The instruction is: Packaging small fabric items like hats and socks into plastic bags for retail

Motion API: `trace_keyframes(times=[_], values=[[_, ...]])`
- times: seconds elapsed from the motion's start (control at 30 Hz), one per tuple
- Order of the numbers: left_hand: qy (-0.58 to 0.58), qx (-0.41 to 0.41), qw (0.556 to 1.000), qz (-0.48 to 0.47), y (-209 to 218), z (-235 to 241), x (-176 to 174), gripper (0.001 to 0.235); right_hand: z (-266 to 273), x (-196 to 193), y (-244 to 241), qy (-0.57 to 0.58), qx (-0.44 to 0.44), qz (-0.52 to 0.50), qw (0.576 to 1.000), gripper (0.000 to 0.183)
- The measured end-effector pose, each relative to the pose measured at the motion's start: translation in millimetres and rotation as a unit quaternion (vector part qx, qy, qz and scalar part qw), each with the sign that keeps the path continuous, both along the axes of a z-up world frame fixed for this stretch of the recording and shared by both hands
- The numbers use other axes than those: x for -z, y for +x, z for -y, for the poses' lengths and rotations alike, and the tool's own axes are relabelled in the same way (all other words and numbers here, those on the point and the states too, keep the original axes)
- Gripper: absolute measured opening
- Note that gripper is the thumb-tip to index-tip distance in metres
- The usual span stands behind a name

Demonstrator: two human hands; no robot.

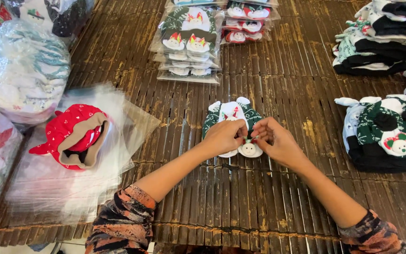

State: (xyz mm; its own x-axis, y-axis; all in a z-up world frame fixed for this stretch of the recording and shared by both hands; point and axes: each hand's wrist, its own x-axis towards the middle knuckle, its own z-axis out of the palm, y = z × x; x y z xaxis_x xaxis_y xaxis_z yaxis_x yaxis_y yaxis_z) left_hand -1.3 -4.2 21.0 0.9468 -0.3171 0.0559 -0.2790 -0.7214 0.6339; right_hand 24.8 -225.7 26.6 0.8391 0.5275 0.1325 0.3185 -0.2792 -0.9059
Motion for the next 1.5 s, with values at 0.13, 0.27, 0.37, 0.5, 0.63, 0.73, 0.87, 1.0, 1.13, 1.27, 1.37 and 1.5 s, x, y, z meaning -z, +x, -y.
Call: trace_keyframes(times=[0.13,0.27,0.37,0.5,0.63,0.73,0.87,1.0,1.13,1.27,1.37,1.5], values=[[0.005,-0.027,0.999,-0.017,3.1,2.6,-4.3,0.04,-10.0,-8.2,-6.4,-0.068,0.035,0.101,0.992,0.045],[-0.01,-0.041,0.999,0.004,2.6,1.4,-6.8,0.052,-6.1,19.3,7.4,-0.13,0.037,0.151,0.979,0.041],[-0.088,-0.061,0.994,0.008,1.9,-9.8,-8.5,0.041,-4.6,8.8,6.0,-0.066,0.047,0.106,0.991,0.04],[-0.075,-0.057,0.99,0.103,-10.4,-40.7,-20.1,0.013,-2.2,-6.9,8.0,-0.043,0.064,0.115,0.99,0.03],[-0.02,0.003,0.996,0.088,-27.3,-60.6,-18.6,0.01,-11.3,-8.2,1.9,-0.103,-0.006,0.234,0.967,0.017],[0.088,-0.012,0.995,0.049,-41.1,-54.6,-17.3,0.024,-29.0,-15.3,-20.8,-0.141,-0.067,0.391,0.907,0.01],[0.155,-0.025,0.986,0.063,-51.1,-52.6,-12.7,0.029,-44.6,2.7,-27.6,-0.198,-0.042,0.454,0.868,0.011],[0.144,-0.031,0.984,0.102,-52.2,-55.3,-4.8,0.023,-51.0,14.6,-29.9,-0.266,-0.006,0.412,0.872,0.016],[0.023,-0.053,0.997,0.059,-50.7,-60.9,-3.1,0.01,-53.5,22.2,-27.0,-0.235,0.041,0.273,0.932,0.016],[-0.046,-0.045,0.995,0.071,-51.6,-60.1,-8.5,0.012,-51.9,32.9,-16.8,-0.142,0.046,0.226,0.963,0.007],[-0.115,-0.052,0.991,0.037,-51.5,-59.8,-11.9,0.01,-53.1,21.4,-23.9,-0.124,0.033,0.243,0.961,0.006],[-0.102,-0.084,0.991,-0.027,-51.2,-58.6,-13.3,0.009,-51.0,15.1,-28.1,-0.08,0.007,0.307,0.948,0.012]])
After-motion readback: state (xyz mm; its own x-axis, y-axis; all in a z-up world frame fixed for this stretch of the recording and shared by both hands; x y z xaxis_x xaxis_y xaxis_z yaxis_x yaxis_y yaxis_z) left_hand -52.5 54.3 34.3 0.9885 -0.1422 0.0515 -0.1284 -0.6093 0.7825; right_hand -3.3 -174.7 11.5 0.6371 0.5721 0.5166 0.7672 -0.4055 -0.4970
